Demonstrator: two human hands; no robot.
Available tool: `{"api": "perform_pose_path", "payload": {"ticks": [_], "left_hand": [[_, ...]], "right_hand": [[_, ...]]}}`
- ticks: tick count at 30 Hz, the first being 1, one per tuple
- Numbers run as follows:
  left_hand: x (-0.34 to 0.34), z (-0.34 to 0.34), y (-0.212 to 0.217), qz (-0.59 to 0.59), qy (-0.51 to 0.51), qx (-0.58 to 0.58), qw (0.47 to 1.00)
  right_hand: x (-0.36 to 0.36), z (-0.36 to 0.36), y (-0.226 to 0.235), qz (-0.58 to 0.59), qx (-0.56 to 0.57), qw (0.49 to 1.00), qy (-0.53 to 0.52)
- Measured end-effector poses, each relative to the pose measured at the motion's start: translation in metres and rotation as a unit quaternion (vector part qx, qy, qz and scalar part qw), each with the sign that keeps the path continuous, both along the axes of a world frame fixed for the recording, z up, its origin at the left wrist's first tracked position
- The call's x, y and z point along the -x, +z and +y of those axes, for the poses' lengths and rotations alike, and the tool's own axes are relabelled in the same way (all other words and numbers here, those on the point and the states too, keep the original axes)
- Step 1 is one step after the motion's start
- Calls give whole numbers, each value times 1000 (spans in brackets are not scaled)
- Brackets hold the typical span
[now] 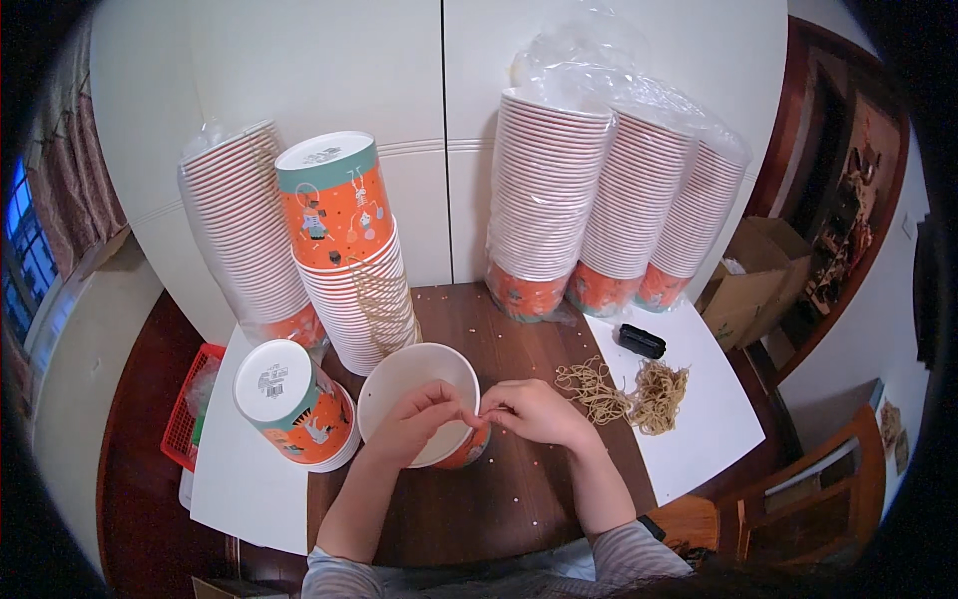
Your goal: Tying elastic strings onto decorative paper buckets for packaging in a manufacturing setting.
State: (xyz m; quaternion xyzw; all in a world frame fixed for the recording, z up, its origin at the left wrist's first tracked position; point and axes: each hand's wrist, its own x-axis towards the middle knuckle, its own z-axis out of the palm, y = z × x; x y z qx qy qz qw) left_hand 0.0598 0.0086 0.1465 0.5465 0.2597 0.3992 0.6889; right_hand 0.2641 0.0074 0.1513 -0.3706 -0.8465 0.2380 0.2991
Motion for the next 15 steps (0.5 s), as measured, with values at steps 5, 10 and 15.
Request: {"api": "perform_pose_path", "payload": {"ticks": [5, 10, 15], "left_hand": [[-8, -4, -8, 100, 4, -101, 990], [-20, -5, -15, 103, 19, -125, 987], [-22, -4, -27, 135, 15, -150, 979]], "right_hand": [[-3, -5, 9, -50, 0, 999, 10], [-16, -9, 18, 34, 11, 999, -3], [-16, -8, 18, 70, 76, 994, 26]]}}
